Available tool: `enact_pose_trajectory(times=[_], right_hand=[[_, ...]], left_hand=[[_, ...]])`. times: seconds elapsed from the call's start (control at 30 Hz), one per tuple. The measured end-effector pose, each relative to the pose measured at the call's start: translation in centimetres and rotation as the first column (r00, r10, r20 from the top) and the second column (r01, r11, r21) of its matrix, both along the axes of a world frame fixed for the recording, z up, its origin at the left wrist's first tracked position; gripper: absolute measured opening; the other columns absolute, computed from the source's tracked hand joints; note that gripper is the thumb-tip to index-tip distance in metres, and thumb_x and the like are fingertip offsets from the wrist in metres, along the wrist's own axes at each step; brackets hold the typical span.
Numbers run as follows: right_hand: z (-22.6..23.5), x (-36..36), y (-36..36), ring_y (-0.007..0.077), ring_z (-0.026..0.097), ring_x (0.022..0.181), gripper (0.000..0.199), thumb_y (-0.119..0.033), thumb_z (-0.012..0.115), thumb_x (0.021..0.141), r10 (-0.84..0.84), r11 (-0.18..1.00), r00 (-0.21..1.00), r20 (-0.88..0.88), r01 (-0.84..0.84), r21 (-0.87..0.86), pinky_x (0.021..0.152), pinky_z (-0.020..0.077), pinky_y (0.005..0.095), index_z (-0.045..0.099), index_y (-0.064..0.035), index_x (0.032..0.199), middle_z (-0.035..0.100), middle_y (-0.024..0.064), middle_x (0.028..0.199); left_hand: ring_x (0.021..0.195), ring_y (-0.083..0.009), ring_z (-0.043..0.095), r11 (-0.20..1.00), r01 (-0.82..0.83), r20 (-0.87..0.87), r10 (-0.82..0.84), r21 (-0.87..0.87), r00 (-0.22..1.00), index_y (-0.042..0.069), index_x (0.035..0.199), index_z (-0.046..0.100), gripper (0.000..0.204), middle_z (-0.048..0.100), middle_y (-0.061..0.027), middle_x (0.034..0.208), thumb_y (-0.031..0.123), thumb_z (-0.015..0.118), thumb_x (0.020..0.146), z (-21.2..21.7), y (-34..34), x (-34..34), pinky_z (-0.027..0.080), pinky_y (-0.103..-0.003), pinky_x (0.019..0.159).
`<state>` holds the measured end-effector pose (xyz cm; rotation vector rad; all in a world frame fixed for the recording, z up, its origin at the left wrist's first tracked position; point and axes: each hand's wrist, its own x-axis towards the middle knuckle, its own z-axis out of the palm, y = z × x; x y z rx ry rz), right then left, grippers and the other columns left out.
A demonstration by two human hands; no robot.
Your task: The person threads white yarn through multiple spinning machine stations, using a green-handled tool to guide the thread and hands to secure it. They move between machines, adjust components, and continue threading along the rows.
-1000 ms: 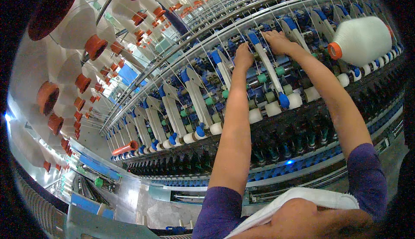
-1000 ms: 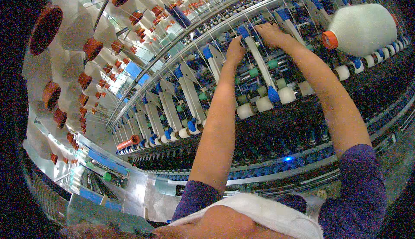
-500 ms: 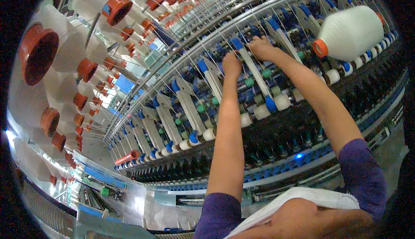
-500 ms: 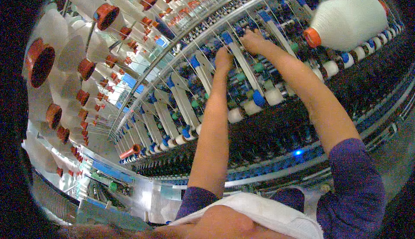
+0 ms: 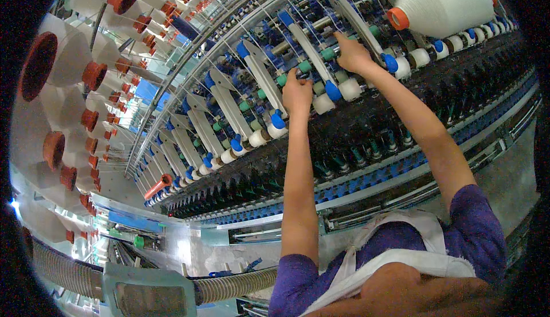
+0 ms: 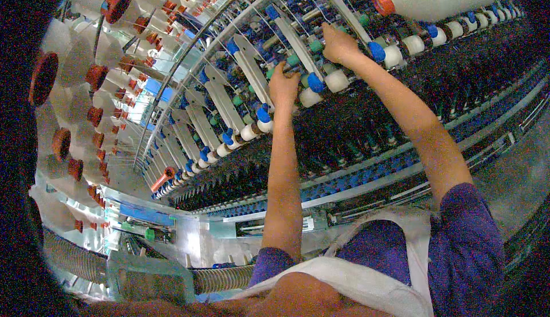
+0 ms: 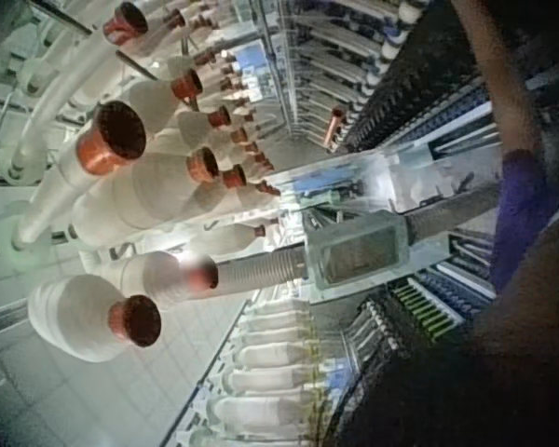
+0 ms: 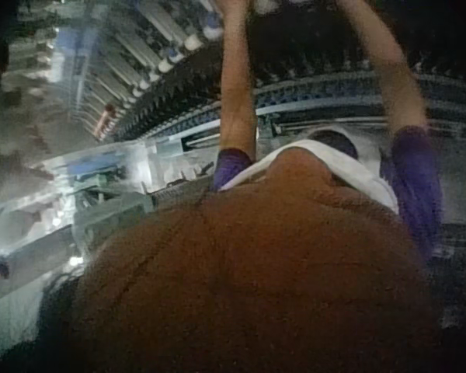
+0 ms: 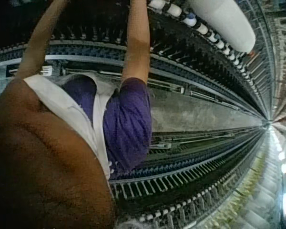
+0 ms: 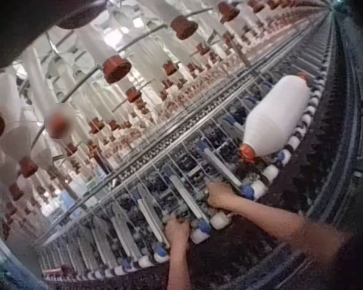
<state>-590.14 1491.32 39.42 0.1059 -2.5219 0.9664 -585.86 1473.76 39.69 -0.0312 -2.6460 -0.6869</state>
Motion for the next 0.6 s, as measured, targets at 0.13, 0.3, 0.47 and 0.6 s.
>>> enact_pose_trajectory(times=[0.13, 0.3, 0.47, 0.6], right_hand=[[-1.0, -1.5, -1.2, 0.0375, 0.057, 0.097, 0.058, -0.007, 0.054, 0.071, -0.025, 0.998, 0.991, 0.13, 0.031, -0.047, 0.081, 0.0466, 0.0465, 0.036, -0.0038, 0.126, 0.057, 0.0235, 0.105], [-1.5, -2.8, -1.9, 0.0377, 0.056, 0.098, 0.063, -0.008, 0.056, 0.069, -0.055, 0.993, 0.989, 0.141, 0.069, -0.099, 0.081, 0.0461, 0.0462, 0.036, -0.0053, 0.128, 0.058, 0.0231, 0.104], [-1.3, -2.7, -0.5, 0.0359, 0.054, 0.102, 0.075, -0.003, 0.062, 0.062, 0.155, 0.973, 0.987, 0.033, -0.146, -0.18, 0.083, 0.0452, 0.042, 0.035, -0.0058, 0.132, 0.054, 0.0231, 0.113], [-1.1, -2.8, 0.8, 0.036, 0.05, 0.108, 0.076, 0.0, 0.059, 0.063, 0.233, 0.972, 0.968, 0.095, -0.228, -0.065, 0.088, 0.0427, 0.0419, 0.03, -0.0018, 0.133, 0.049, 0.0243, 0.12]], left_hand=[[0.089, -0.0314, 0.061, 0.994, -0.047, -0.053, 0.052, 0.1, 0.997, 0.009, 0.116, 0.053, 0.055, 0.064, -0.0158, 0.094, 0.022, 0.07, 0.066, 0.0, 1.1, -1.7, 0.047, -0.041, 0.076], [0.079, -0.0306, 0.061, 0.984, -0.107, -0.004, 0.109, 0.141, 0.994, 0.006, 0.121, 0.047, 0.059, 0.063, -0.0159, 0.09, 0.017, 0.071, 0.069, -0.3, 1.2, -3.7, 0.048, -0.043, 0.069], [0.06, -0.0254, 0.059, 0.908, 0.033, 0.072, -0.069, 0.418, 0.995, 0.001, 0.125, 0.041, 0.058, 0.06, -0.0182, 0.085, 0.007, 0.066, 0.072, -0.8, 0.1, -5.0, 0.046, -0.041, 0.054], [0.06, -0.0222, 0.058, 0.905, 0.102, 0.049, -0.134, 0.413, 0.99, 0.001, 0.129, 0.033, 0.062, 0.059, -0.0181, 0.087, 0.004, 0.062, 0.074, -1.1, -0.1, -5.3, 0.043, -0.038, 0.051]])
